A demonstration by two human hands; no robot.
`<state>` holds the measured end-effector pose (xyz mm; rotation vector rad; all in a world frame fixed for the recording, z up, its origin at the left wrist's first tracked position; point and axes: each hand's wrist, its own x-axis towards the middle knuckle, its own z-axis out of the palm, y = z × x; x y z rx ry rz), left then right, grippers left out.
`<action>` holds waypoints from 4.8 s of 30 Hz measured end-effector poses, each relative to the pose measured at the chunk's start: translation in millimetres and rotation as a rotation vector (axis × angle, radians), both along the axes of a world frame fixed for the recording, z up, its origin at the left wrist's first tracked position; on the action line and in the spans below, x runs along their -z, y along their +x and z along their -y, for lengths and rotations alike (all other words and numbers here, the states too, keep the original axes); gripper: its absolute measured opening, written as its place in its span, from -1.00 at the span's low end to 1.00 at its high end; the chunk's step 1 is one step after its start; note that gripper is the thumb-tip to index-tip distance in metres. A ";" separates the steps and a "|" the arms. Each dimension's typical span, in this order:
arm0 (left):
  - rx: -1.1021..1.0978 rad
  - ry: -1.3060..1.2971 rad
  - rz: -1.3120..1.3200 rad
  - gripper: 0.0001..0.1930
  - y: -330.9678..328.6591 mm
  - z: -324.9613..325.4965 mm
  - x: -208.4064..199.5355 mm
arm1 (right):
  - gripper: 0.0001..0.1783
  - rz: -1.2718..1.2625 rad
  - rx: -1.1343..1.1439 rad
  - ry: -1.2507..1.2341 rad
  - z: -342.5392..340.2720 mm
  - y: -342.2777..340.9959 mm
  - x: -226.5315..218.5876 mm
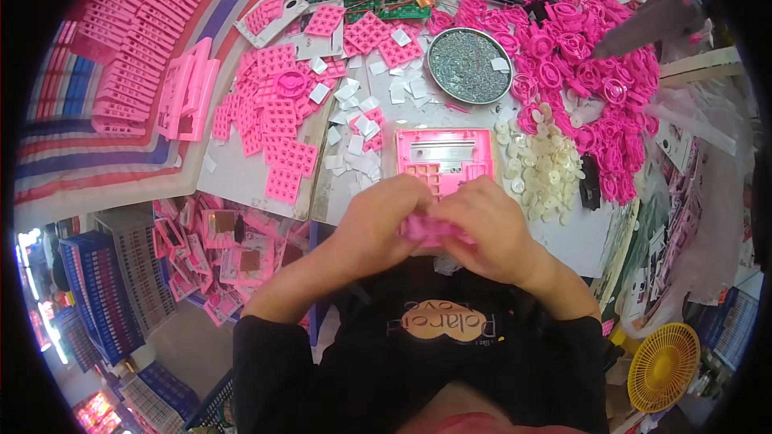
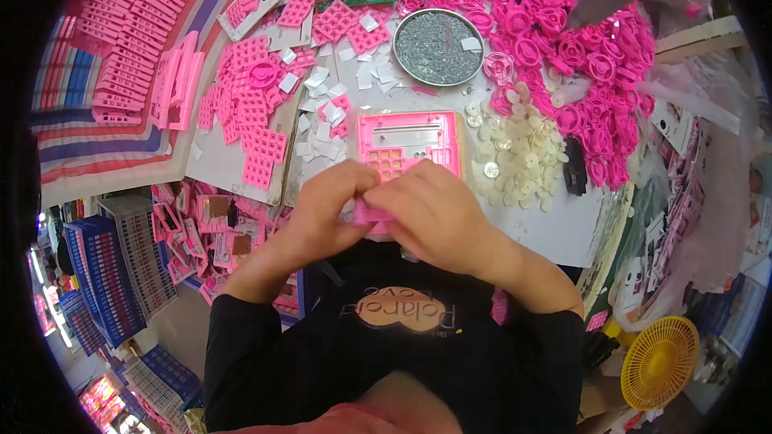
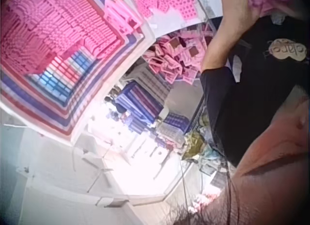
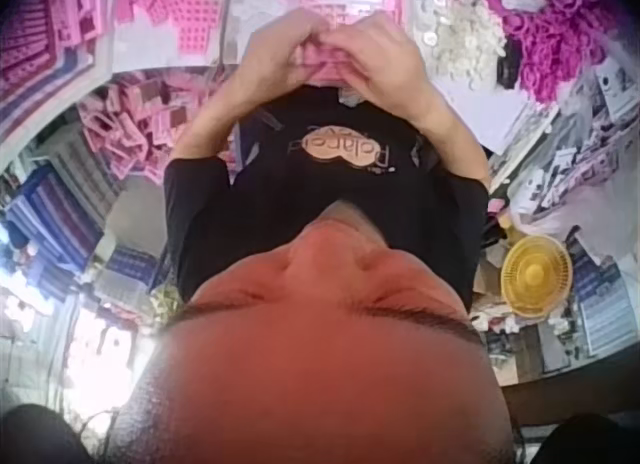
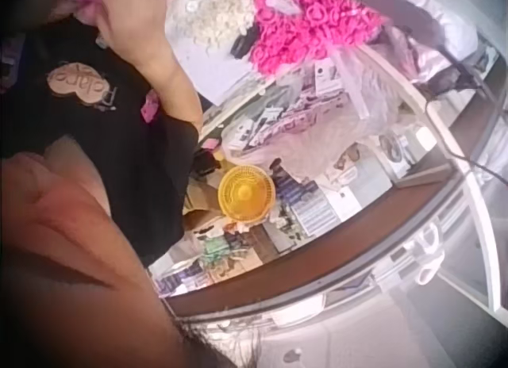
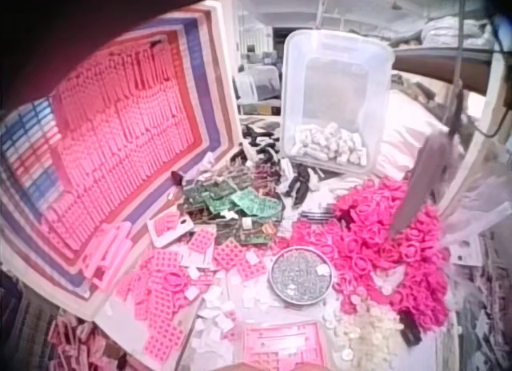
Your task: Assemble a toy by installing internal components and screws.
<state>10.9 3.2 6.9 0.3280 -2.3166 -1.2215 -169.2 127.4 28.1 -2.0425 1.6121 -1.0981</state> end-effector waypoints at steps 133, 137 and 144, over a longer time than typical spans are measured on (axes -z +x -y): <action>-0.351 -0.150 0.065 -0.56 -48.7 179.3 -13.6 | -0.23 0.298 1.782 -0.517 -318.2 -212.2 86.9; -0.617 -0.314 0.156 -0.72 -45.2 294.1 10.6 | -0.33 0.289 1.268 -0.380 -219.4 -159.9 70.8; -0.858 -0.932 0.132 -0.55 -135.0 328.0 26.0 | -0.67 0.133 0.936 -0.223 -135.0 -132.6 13.9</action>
